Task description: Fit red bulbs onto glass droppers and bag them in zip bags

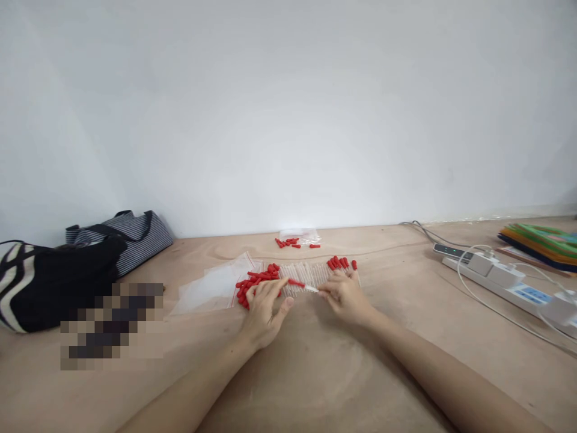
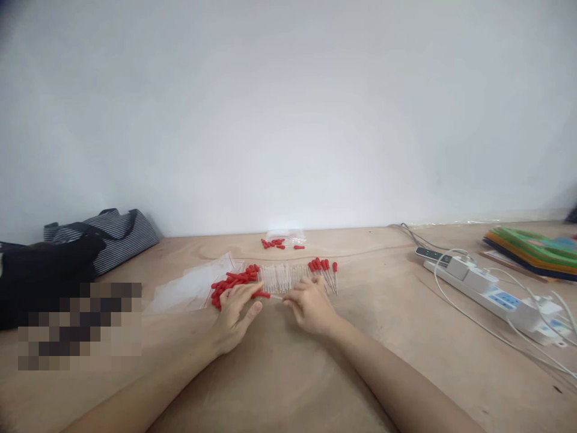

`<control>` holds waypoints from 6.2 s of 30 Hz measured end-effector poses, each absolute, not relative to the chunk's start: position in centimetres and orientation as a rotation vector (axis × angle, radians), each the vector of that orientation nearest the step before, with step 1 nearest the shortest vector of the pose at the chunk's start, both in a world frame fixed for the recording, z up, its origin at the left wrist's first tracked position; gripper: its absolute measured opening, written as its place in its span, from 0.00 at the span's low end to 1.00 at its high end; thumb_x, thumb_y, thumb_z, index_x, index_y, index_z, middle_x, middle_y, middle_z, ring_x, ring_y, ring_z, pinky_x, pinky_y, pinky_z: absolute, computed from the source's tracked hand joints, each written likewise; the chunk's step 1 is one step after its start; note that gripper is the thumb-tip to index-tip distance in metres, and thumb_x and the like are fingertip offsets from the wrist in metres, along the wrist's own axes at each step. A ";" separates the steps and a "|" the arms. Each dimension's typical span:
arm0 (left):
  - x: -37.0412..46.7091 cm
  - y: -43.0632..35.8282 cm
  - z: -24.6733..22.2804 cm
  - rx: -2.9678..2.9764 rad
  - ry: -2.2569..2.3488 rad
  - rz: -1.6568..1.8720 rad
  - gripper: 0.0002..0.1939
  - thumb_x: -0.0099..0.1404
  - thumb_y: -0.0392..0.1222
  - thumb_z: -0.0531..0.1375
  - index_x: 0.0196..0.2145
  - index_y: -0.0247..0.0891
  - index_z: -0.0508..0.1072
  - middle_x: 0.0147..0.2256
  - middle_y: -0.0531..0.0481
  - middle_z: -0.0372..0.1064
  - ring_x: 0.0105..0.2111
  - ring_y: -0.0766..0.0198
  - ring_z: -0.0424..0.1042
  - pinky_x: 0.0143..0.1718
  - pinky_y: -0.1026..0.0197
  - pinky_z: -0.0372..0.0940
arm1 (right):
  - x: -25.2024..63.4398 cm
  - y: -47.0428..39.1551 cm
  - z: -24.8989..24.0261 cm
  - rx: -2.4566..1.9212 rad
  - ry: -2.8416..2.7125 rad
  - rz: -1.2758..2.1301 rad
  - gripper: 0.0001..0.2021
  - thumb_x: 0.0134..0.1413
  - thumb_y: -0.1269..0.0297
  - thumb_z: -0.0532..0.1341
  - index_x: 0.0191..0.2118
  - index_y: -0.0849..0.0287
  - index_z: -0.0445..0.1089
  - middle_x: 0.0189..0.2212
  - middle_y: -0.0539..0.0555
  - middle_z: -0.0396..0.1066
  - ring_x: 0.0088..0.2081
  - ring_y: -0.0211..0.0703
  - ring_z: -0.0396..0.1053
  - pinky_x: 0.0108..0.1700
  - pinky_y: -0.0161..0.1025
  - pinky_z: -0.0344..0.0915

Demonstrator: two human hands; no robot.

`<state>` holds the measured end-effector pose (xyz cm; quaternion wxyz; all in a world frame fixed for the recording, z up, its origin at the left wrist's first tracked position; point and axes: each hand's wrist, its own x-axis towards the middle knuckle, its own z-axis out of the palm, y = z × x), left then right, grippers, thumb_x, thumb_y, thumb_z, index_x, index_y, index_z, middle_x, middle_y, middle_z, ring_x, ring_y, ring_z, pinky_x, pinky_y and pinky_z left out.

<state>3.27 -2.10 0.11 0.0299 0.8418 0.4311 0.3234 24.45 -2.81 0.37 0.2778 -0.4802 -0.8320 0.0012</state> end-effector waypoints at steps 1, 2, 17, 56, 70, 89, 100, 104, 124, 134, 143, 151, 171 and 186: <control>3.0 -1.9 0.3 2.595 1.392 1.041 0.18 0.62 0.44 0.50 0.50 0.43 0.60 0.43 0.49 0.66 0.45 0.58 0.60 0.46 0.51 0.47 | 25.1 -2.4 0.5 -1.380 -2.132 0.028 0.10 0.52 0.65 0.53 0.30 0.53 0.72 0.27 0.50 0.70 0.35 0.40 0.61 0.40 0.41 0.44; 2.8 -1.8 0.4 2.596 1.463 1.075 0.19 0.61 0.44 0.51 0.50 0.42 0.60 0.43 0.48 0.66 0.45 0.57 0.60 0.45 0.51 0.47 | 25.8 -1.9 0.5 -1.490 -2.012 0.051 0.10 0.52 0.64 0.53 0.30 0.53 0.72 0.28 0.51 0.71 0.36 0.41 0.62 0.40 0.41 0.45; 1.5 0.2 -0.9 2.797 1.783 0.971 0.06 0.53 0.43 0.59 0.30 0.42 0.72 0.37 0.47 0.66 0.42 0.54 0.61 0.43 0.48 0.47 | 29.9 1.2 -1.0 -2.244 -1.534 0.101 0.13 0.48 0.59 0.51 0.32 0.56 0.71 0.29 0.55 0.71 0.38 0.48 0.66 0.44 0.48 0.44; 2.8 -2.5 0.6 2.670 1.078 0.765 0.06 0.54 0.36 0.56 0.31 0.40 0.71 0.33 0.49 0.67 0.36 0.60 0.65 0.39 0.55 0.56 | 26.6 -3.7 -1.1 -1.418 -2.294 -0.006 0.08 0.53 0.65 0.52 0.28 0.60 0.65 0.28 0.53 0.67 0.35 0.42 0.61 0.38 0.41 0.50; 4.2 -2.3 -0.9 2.551 1.129 0.812 0.08 0.60 0.37 0.54 0.31 0.41 0.73 0.31 0.51 0.69 0.34 0.63 0.66 0.37 0.60 0.60 | 24.9 -3.4 -2.3 -1.433 -2.119 0.163 0.09 0.52 0.60 0.56 0.27 0.54 0.71 0.32 0.50 0.67 0.38 0.41 0.61 0.41 0.41 0.49; 3.8 -2.0 -1.2 2.544 1.266 0.860 0.08 0.64 0.40 0.50 0.34 0.39 0.67 0.32 0.52 0.68 0.34 0.62 0.65 0.37 0.58 0.55 | 23.2 -4.9 -1.3 -1.281 -2.125 0.091 0.07 0.55 0.67 0.52 0.33 0.55 0.67 0.27 0.48 0.70 0.35 0.39 0.62 0.43 0.43 0.43; 4.1 -2.5 -0.6 2.602 1.197 0.869 0.08 0.63 0.39 0.51 0.31 0.40 0.70 0.28 0.54 0.70 0.32 0.64 0.65 0.38 0.57 0.50 | 23.3 -4.9 -1.4 -1.156 -2.136 0.055 0.08 0.54 0.67 0.53 0.33 0.54 0.70 0.24 0.49 0.69 0.32 0.38 0.58 0.40 0.42 0.43; 4.1 -2.6 -0.8 2.628 1.174 0.907 0.07 0.62 0.38 0.52 0.30 0.40 0.69 0.28 0.55 0.70 0.32 0.64 0.65 0.40 0.56 0.49 | 23.4 -4.7 -1.5 -1.114 -2.171 -0.005 0.09 0.53 0.68 0.53 0.33 0.54 0.71 0.23 0.50 0.69 0.32 0.39 0.57 0.40 0.43 0.42; 4.7 -3.7 -0.4 2.854 1.028 1.031 0.09 0.62 0.37 0.51 0.27 0.39 0.68 0.26 0.54 0.70 0.30 0.64 0.64 0.46 0.50 0.45 | 22.8 -4.7 -0.4 -1.241 -2.283 0.158 0.10 0.53 0.70 0.50 0.25 0.59 0.66 0.22 0.49 0.69 0.30 0.37 0.58 0.42 0.43 0.41; 4.5 -3.2 -0.6 2.885 0.989 1.037 0.09 0.63 0.39 0.51 0.29 0.41 0.70 0.26 0.55 0.71 0.30 0.65 0.66 0.48 0.50 0.42 | 22.7 -4.1 -0.1 -1.241 -2.326 0.492 0.15 0.58 0.67 0.46 0.26 0.58 0.67 0.25 0.47 0.71 0.32 0.37 0.62 0.42 0.41 0.43; 3.4 -2.4 0.2 2.786 1.068 0.984 0.04 0.56 0.43 0.60 0.31 0.44 0.71 0.26 0.57 0.72 0.31 0.64 0.67 0.49 0.49 0.41 | 23.8 -4.1 0.3 -1.272 -2.304 0.395 0.13 0.57 0.59 0.49 0.32 0.55 0.69 0.24 0.47 0.70 0.33 0.38 0.62 0.42 0.42 0.44; 3.5 -2.4 0.0 2.851 1.092 1.002 0.06 0.60 0.42 0.56 0.33 0.49 0.73 0.28 0.57 0.74 0.33 0.63 0.65 0.50 0.47 0.39 | 24.7 -4.1 0.2 -1.222 -2.367 0.014 0.08 0.52 0.61 0.56 0.29 0.54 0.70 0.26 0.50 0.70 0.34 0.39 0.60 0.40 0.42 0.43; 0.9 -0.6 -0.3 2.737 1.706 0.892 0.07 0.54 0.43 0.59 0.32 0.45 0.73 0.40 0.48 0.67 0.43 0.53 0.61 0.45 0.42 0.46 | 31.5 1.5 -1.8 -2.127 -1.464 0.203 0.14 0.47 0.53 0.53 0.27 0.55 0.72 0.22 0.53 0.71 0.33 0.49 0.67 0.45 0.49 0.45; 0.6 -0.1 -0.4 2.736 1.866 0.979 0.05 0.53 0.42 0.59 0.31 0.44 0.71 0.40 0.46 0.66 0.44 0.52 0.61 0.46 0.41 0.45 | 30.1 0.3 -1.2 -1.980 -1.557 0.099 0.14 0.50 0.57 0.51 0.30 0.55 0.72 0.26 0.52 0.72 0.33 0.45 0.66 0.42 0.46 0.44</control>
